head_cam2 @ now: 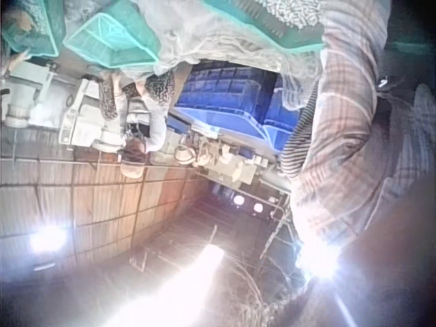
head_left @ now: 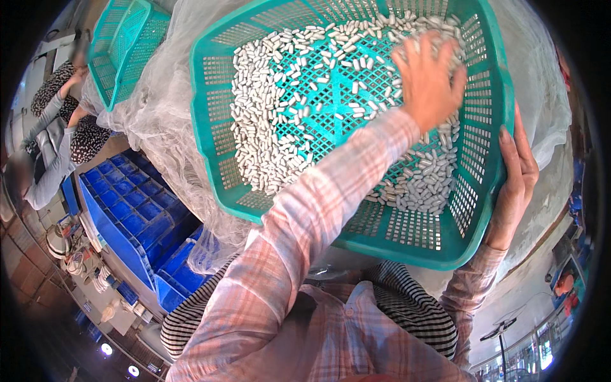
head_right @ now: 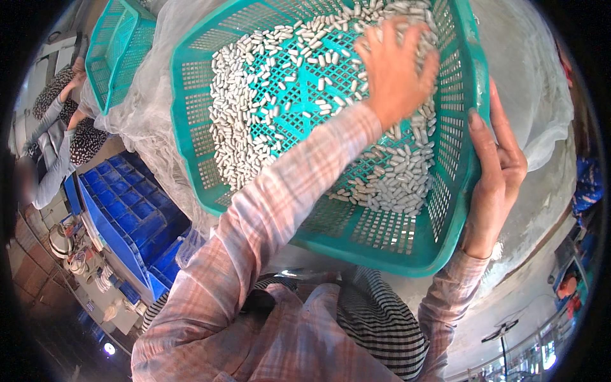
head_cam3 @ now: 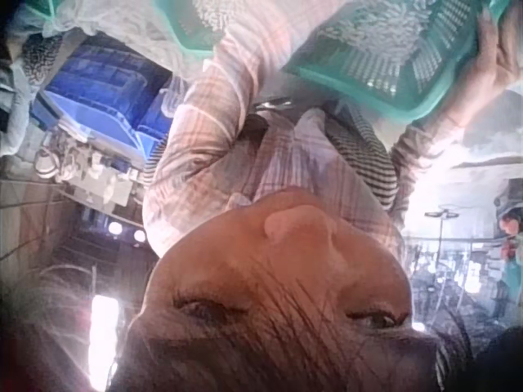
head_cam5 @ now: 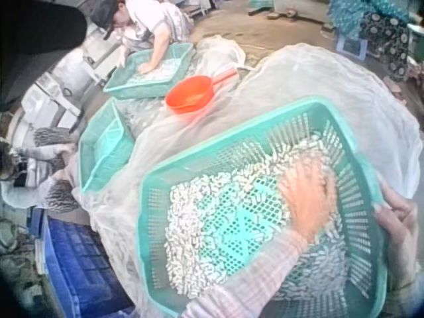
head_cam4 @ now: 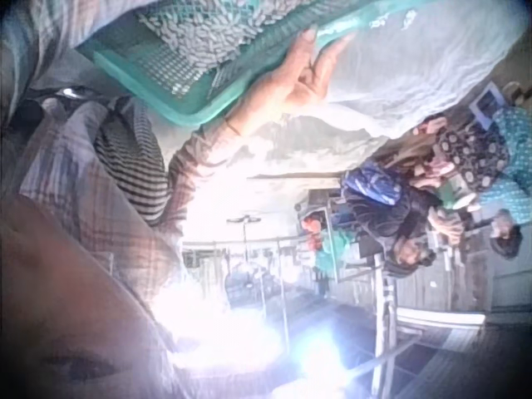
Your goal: The person sits and sifts white pellets in a green basket by hand, then pours them into a machine hopper. The person uses a red scoop to transfer pellets from a blue bin into the basket and continues sifting.
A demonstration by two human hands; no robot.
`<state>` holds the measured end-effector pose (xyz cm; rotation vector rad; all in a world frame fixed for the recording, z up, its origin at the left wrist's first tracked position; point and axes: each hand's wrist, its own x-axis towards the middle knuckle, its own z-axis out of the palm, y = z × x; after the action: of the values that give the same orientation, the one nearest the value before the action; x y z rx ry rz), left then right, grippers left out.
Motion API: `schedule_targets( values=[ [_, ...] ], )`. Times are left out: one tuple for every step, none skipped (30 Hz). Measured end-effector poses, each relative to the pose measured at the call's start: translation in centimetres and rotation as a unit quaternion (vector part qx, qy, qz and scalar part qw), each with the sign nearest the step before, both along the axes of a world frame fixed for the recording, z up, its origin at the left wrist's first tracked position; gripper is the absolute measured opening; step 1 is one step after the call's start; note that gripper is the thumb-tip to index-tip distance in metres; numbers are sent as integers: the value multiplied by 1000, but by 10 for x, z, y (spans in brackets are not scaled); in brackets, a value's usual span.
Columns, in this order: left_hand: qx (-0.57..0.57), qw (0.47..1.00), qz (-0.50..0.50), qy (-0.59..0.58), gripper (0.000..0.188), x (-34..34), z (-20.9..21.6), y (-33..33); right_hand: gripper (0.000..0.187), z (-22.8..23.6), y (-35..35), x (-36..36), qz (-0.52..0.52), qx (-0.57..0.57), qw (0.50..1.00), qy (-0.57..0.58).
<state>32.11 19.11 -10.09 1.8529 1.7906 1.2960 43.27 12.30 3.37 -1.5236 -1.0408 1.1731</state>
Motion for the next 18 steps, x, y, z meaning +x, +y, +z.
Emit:
schedule_targets(
  values=[
    [21, 999, -32, -39, 45, 5, 3, -17, 48, 5, -3, -3, 4, 0, 1000, -17],
    [-3, 995, -100, -30, 49, 2, 7, -40, 49, 8, -5, -1, 4, -1, 999, -35],
    [-30, 985, -172, -19, 54, -15, 14, -67, 50, 13, -13, -3, -3, 26, 999, -18],
    [-42, 966, -250, 51, 59, -33, 23, -88, 50, 19, -23, -5, -14, 52, 999, -5],
    [-53, 937, -322, 126, 64, -59, 32, -105, 50, 17, -23, -4, -22, 50, 998, 9],
    [-117, 918, -335, 177, 66, -86, 31, -115, 50, 21, -20, -5, -30, 48, 998, 14],
    [-171, 891, -354, 227, 68, -112, 25, -123, 49, 19, -4, 1, -46, 19, 999, 10],
    [-216, 893, -297, 262, 71, -157, 5, -139, 46, 8, 1, 3, -36, 8, 999, 29],
    [-267, 890, -222, 296, 74, -195, -17, -159, 43, -8, 3, 8, -27, -6, 998, 54],
    [-277, 897, -151, 310, 77, -219, -30, -166, 43, -12, 2, 8, -31, 0, 998, 63],
    [-287, 910, -85, 288, 74, -232, -38, -160, 42, -14, 2, 9, -35, 6, 997, 71],
    [-257, 914, -54, 310, 68, -231, -39, -138, 42, -14, 3, 10, -41, 13, 996, 79],
    [-241, 937, -16, 254, 63, -218, -47, -116, 41, -16, 2, 14, -51, 13, 996, 76],
    [-233, 942, 45, 239, 61, -205, -55, -100, 41, -22, 3, 14, -52, 12, 995, 83],
    [-177, 950, 83, 244, 60, -189, -60, -82, 40, -25, 4, 15, -50, 17, 995, 90],
    [-154, 970, 64, 179, 63, -166, -55, -61, 40, -24, 5, 15, -45, 14, 994, 102],
    [-130, 972, 54, 187, 64, -136, -47, -46, 40, -23, 5, 16, -40, 12, 993, 112],
    [-65, 991, -17, 120, 65, -110, -47, -33, 39, -21, 3, 13, -40, 6, 992, 119]
  ],
)
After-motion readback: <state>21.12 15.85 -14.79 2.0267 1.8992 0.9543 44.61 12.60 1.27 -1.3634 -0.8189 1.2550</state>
